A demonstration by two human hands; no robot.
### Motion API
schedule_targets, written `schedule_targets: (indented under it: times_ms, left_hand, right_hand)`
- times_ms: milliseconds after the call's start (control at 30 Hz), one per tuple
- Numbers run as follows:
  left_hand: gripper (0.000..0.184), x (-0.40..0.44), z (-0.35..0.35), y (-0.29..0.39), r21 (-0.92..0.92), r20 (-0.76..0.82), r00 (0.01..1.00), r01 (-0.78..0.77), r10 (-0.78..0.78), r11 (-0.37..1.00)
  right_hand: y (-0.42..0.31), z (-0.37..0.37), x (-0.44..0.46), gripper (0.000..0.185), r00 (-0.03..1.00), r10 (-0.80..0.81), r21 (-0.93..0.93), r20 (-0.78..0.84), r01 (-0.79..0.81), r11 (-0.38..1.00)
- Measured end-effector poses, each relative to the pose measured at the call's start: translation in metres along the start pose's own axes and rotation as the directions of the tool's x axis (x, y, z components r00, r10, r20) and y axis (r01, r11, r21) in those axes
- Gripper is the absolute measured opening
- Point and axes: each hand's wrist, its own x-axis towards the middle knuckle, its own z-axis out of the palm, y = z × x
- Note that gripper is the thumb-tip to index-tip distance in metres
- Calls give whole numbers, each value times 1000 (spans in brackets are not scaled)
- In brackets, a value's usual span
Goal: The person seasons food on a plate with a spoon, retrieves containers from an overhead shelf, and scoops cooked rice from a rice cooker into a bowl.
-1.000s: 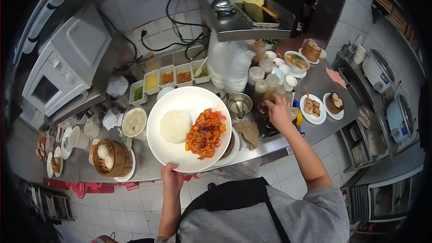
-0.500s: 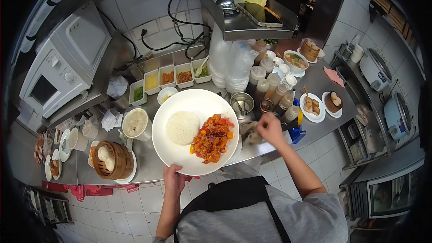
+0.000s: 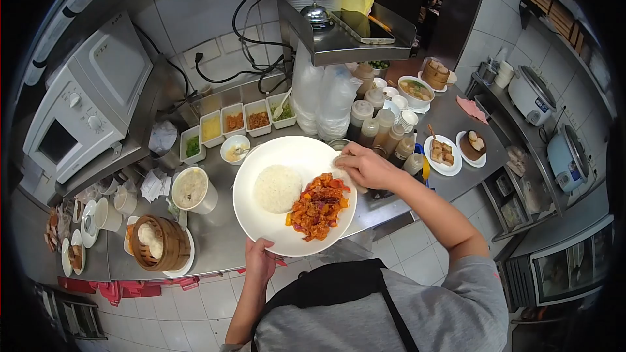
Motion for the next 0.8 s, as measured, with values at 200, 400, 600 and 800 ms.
schedule_targets:
  times_ms: [200,400,600,800]
  left_hand:
    - [55,0,1,0,-35,2,999,47,-47,998]
    - [54,7,-7,-8,-34,-13,998,63,-64,997]
    - [56,19,-24,2,-61,69,995,77,-72,995]
    - [59,33,-28,31,56,113,993,-39,33,998]
  right_hand:
    - [-4,-3,6,21,962,60,-261,265,12,965]
    - [-13,-6,2,21,930,108,-195,353,-40,980]
    - [19,-2,-36,18,953,202,30,-227,-200,979]
    - [-17,31,-72,43,837,436,58,-331,-443,894]
